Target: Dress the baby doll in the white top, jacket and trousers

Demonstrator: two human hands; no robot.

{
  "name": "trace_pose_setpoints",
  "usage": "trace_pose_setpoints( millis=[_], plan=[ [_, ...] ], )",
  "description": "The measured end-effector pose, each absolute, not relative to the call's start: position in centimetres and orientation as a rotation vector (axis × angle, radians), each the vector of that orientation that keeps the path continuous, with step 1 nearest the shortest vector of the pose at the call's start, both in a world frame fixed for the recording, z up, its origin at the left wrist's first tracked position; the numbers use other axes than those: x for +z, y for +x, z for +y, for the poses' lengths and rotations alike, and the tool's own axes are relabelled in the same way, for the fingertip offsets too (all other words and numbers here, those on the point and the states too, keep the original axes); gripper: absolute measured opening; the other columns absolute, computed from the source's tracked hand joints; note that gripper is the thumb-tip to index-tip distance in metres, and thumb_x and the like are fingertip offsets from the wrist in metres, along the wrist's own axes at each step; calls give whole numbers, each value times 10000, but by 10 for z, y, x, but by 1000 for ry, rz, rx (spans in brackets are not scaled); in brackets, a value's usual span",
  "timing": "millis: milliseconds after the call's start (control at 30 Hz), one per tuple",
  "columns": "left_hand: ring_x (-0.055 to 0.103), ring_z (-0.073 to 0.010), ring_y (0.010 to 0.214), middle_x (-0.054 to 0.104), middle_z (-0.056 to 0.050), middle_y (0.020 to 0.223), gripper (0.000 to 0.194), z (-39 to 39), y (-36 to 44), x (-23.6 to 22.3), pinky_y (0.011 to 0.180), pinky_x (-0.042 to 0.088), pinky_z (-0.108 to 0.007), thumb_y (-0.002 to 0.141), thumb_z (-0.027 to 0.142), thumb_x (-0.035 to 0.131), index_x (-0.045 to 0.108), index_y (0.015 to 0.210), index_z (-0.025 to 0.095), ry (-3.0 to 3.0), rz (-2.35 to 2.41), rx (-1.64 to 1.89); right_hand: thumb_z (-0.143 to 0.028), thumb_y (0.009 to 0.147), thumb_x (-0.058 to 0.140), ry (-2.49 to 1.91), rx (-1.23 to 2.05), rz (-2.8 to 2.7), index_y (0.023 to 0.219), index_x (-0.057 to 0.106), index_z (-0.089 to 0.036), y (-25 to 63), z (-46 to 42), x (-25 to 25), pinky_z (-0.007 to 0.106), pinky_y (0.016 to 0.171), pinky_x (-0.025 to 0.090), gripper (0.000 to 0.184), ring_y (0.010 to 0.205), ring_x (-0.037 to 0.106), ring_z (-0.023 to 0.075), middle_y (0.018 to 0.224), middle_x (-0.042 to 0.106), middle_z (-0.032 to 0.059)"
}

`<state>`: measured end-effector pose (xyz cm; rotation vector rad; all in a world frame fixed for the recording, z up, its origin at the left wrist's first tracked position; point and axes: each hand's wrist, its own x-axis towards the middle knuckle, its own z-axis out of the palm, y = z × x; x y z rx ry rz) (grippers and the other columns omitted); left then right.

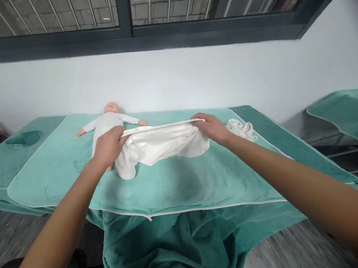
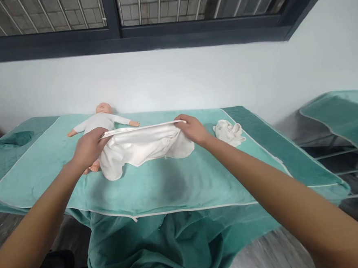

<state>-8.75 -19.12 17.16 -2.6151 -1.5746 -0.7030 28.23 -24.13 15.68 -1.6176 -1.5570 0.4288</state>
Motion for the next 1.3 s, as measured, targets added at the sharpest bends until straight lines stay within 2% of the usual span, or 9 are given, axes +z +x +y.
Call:
trace_pose_setpoints(
  millis=[200,400,500,600,800,967,1100,1200,1300],
  plan=[
    [635,-243,893,727,-59,934,367,-181,-85,191,805,455,-330,992,493,416,644,1016,206,-2583,-1687,-1040,-438,871,549,-1647,403,-1499,867,644,-238,299,-237,179,320,683,468,221,793,619,229,832,683,25],
    [643,-276,908,729,-80,924,327,-136,-69,173,812,464,-355,980,467,451,655,998,212,-2614,-1811,-853,-392,957,470,-2240,117,-1922,1082,670,-220,293,-202,175,410,812,492,292,977,654,311,1117,724,135],
    [635,-318,1032,711,-136,1087,306,-118,-46,143,865,477,-410,984,409,457,646,1104,200,-2484,-1900,-727,-241,971,414,-2384,-70,-1918,1230,624,-159,266,-183,146,471,888,475,343,1088,626,353,1211,683,207],
    [548,-342,1234,602,-200,1313,313,-121,-14,101,982,458,-469,971,252,456,600,1233,160,-2449,-1787,-646,-109,935,400,-2212,-273,-1988,1318,560,-114,231,-174,101,520,1022,400,415,1274,501,375,1403,560,235],
    [532,-252,1313,589,-174,1365,391,-135,40,20,1094,435,-391,953,96,368,596,1268,136,-2820,-1659,-478,-203,994,359,-2138,91,-2036,1219,607,-169,195,-155,19,419,1046,427,336,1207,543,285,1332,630,156],
    [322,-332,1514,434,-233,1565,424,-104,56,6,1206,297,-527,983,194,373,536,1359,88,-2700,-1829,-440,-263,1011,321,-2264,70,-1863,1452,461,-79,204,-128,0,521,1202,251,497,1495,316,337,1593,399,223],
    [209,-322,1573,324,-220,1646,487,-78,63,14,1220,263,-573,997,261,354,482,1441,106,-2611,-1940,-404,-303,1014,322,-2315,90,-1787,1534,375,-84,215,-116,6,567,1229,164,566,1559,190,331,1681,234,211],
    [152,-324,1589,252,-211,1677,504,-71,69,18,1214,260,-609,1004,277,323,470,1458,114,-2592,-1940,-410,-236,998,323,-2259,19,-1800,1491,445,-143,220,-115,10,578,1204,198,516,1514,267,329,1659,306,178],
    [127,-326,1594,211,-212,1690,495,-71,75,17,1222,250,-600,999,266,331,481,1445,115,-2593,-1933,-384,-151,957,343,-2127,-80,-1905,1334,584,-160,220,-118,8,525,1106,346,447,1344,442,341,1505,491,194]
  ],
)
